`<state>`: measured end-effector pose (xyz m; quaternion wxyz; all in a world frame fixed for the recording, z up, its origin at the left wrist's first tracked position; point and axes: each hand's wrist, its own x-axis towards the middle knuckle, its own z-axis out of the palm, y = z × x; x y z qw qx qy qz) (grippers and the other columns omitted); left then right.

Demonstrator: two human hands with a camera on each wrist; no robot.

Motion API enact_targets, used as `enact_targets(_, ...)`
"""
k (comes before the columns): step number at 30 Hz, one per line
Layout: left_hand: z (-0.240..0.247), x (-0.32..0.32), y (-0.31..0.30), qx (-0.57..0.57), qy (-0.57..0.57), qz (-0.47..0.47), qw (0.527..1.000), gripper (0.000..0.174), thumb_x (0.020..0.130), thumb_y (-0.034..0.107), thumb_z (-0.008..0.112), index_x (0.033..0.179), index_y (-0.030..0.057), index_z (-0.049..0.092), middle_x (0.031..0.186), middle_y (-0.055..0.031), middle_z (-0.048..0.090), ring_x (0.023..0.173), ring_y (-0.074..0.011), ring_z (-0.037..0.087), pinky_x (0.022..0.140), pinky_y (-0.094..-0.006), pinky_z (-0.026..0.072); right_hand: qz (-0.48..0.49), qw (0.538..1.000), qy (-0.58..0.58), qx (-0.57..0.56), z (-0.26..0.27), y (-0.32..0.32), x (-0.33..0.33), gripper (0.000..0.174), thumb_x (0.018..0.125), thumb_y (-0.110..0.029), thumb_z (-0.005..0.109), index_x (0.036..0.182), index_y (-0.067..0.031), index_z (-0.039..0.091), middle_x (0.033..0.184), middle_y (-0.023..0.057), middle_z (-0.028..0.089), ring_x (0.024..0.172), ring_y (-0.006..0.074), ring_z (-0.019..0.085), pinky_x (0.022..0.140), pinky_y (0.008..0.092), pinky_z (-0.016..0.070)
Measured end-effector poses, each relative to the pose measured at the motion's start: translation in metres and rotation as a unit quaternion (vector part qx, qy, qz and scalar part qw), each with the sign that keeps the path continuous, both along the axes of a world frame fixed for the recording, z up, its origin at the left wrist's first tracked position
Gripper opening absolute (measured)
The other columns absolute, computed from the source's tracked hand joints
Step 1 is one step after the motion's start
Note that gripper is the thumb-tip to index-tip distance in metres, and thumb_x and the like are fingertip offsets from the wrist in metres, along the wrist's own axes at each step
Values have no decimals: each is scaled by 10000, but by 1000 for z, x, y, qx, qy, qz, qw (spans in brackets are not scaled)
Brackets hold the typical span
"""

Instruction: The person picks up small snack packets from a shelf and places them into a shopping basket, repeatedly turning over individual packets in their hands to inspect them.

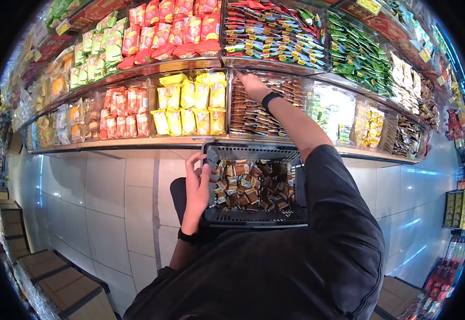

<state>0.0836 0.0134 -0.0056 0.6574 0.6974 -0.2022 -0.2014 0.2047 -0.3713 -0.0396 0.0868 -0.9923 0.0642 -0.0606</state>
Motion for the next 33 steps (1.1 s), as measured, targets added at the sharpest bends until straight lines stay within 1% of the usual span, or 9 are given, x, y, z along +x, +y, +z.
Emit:
enact_targets(6,-8,-5,0,10,-7,-24,1000,340,1078,160,478,1390,44,406,1329,-117,518,887,-164,650,701,-286,571,9,999,46,11,31,16,-29,428,860,45,521,1283,-7,560,1055,266,693,1019,434,672,874,516,541)
enact_targets(9,-9,-9,1,-3,15,-28,999,326,1082,177,473,1374,40,422,1273,-126,555,864,-161,654,695,-285,566,92,966,-240,11,41,40,-72,303,846,17,526,1133,-25,614,882,233,685,830,418,675,741,520,542)
enact_targets(13,-27,-16,2,-10,74,-49,996,291,1085,191,472,1332,38,457,1172,-127,607,848,-148,653,695,-278,556,-6,968,-144,204,-15,128,-169,106,863,-63,562,953,-18,597,745,225,656,660,433,650,604,503,523)
enact_targets(15,-33,-22,0,-18,131,-100,986,250,1085,198,478,1275,38,505,1076,-116,643,839,-132,652,698,-271,547,52,974,12,222,-89,150,-217,449,836,-251,688,1203,-4,608,959,284,679,912,448,678,787,535,552)
enact_targets(17,-41,-27,-3,-15,142,-133,981,239,1086,205,478,1251,38,525,1049,-106,652,835,-127,652,700,-267,544,7,961,228,155,-170,162,-248,810,816,-366,751,1496,-114,391,1423,280,465,1328,516,442,965,598,494)
enact_targets(20,-42,-34,-6,-6,161,-160,974,233,1086,217,492,1212,33,559,1009,-90,671,819,-122,653,702,-263,539,-26,917,372,143,-190,175,-252,959,742,-424,823,1529,-174,335,1559,244,296,1438,549,256,1027,667,436)
enact_targets(22,-36,-36,-3,17,156,-183,971,228,1083,210,506,1208,29,564,1011,-91,676,812,-121,650,700,-262,537,1,938,336,79,-295,177,-257,1049,718,-391,861,1563,-276,250,1605,177,179,1472,517,197,1081,654,420)
enact_targets(28,-31,-28,10,29,138,-187,972,218,1039,49,439,1213,10,564,1021,-104,671,827,-149,654,734,-275,540,-33,890,392,229,-245,204,-258,1054,629,-394,891,1510,-204,346,1538,239,265,1385,489,387,1042,569,468)
enact_targets(33,-29,-29,4,18,144,-176,974,178,1057,120,509,1185,14,571,993,-101,680,801,-137,656,706,-274,550,30,888,339,308,-294,200,-262,589,677,-333,852,1190,-98,683,1083,158,729,1069,342,682,941,460,538)
